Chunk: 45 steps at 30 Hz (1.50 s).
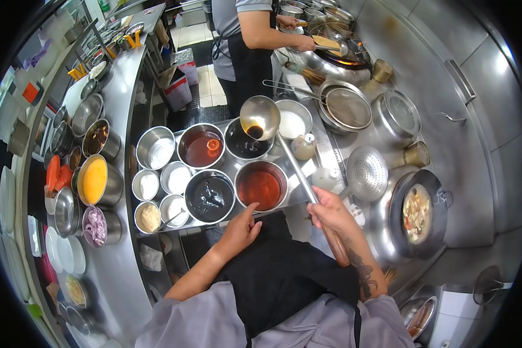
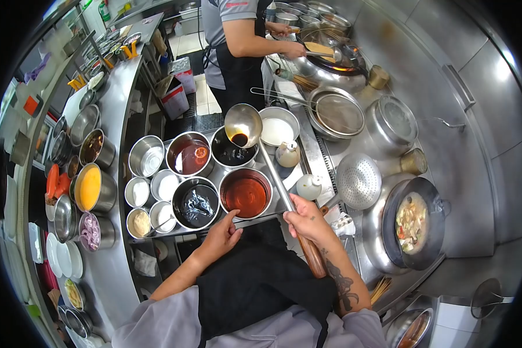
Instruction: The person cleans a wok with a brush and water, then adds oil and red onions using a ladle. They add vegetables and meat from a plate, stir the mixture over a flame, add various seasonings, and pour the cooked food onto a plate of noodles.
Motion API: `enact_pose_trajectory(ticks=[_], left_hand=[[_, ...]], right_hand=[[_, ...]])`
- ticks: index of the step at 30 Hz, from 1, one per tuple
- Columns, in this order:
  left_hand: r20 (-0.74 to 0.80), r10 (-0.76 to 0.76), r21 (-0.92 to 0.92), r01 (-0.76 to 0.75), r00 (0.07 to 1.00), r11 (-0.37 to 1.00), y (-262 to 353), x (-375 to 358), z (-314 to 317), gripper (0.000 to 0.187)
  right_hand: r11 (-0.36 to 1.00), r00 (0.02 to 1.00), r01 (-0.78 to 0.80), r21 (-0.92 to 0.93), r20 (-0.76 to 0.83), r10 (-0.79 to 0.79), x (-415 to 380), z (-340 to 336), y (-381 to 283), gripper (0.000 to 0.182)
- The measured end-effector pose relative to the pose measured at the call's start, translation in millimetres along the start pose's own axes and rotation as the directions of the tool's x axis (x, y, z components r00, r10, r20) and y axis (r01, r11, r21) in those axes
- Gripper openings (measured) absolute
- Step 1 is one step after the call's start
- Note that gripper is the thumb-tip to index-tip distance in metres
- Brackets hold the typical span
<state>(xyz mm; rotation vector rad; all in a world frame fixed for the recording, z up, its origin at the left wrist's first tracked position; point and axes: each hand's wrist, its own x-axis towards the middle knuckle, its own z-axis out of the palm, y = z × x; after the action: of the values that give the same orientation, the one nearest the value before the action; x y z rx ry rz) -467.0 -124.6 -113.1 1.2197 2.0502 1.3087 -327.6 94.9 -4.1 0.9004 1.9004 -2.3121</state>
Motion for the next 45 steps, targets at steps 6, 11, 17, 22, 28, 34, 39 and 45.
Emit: enact_pose_trajectory(ticks=[6, 11, 17, 22, 28, 34, 39, 45], left_hand=[[0.013, -0.022, 0.019, 0.022, 1.000, 1.000, 4, 1, 0, 0.054], [0.039, -0.014, -0.007, 0.014, 0.999, 1.000, 3, 4, 5, 0.055], [0.119, 0.032, -0.061, -0.025, 0.992, 0.998, 14, 21, 22, 0.056], [0.212, 0.077, -0.036, -0.071, 0.974, 0.997, 31, 38, 48, 0.054], [0.326, 0.131, -0.054, -0.120, 0.936, 0.991, 48, 41, 90, 0.052], [0.403, 0.215, -0.097, -0.193, 0.890, 0.976, 66, 31, 142, 0.051], [0.456, 0.235, -0.058, -0.235, 0.858, 0.970, 106, 25, 186, 0.050], [0.575, 0.295, -0.090, -0.299, 0.763, 0.950, 156, 15, 251, 0.051]], right_hand=[[0.999, 1.000, -0.026, -0.019, 0.004, 0.026, -4, 1, -6, 0.046], [0.975, 0.997, -0.053, 0.214, 0.063, 0.041, -10, -6, -8, 0.038], [0.857, 0.995, -0.087, 0.507, 0.086, 0.050, -48, -30, -17, 0.042], [0.715, 0.987, 0.158, 0.681, -0.115, -0.108, -116, -72, -6, 0.039], [0.798, 0.726, 0.462, 0.388, -0.681, -0.090, -226, -122, 24, 0.040], [0.958, 0.341, 0.280, 0.055, -0.939, -0.045, -298, -197, 105, 0.039], [0.993, 0.224, 0.115, 0.035, -0.974, 0.008, -330, -248, 162, 0.032], [0.994, 0.171, 0.111, -0.024, -0.984, -0.043, -359, -283, 191, 0.027]])
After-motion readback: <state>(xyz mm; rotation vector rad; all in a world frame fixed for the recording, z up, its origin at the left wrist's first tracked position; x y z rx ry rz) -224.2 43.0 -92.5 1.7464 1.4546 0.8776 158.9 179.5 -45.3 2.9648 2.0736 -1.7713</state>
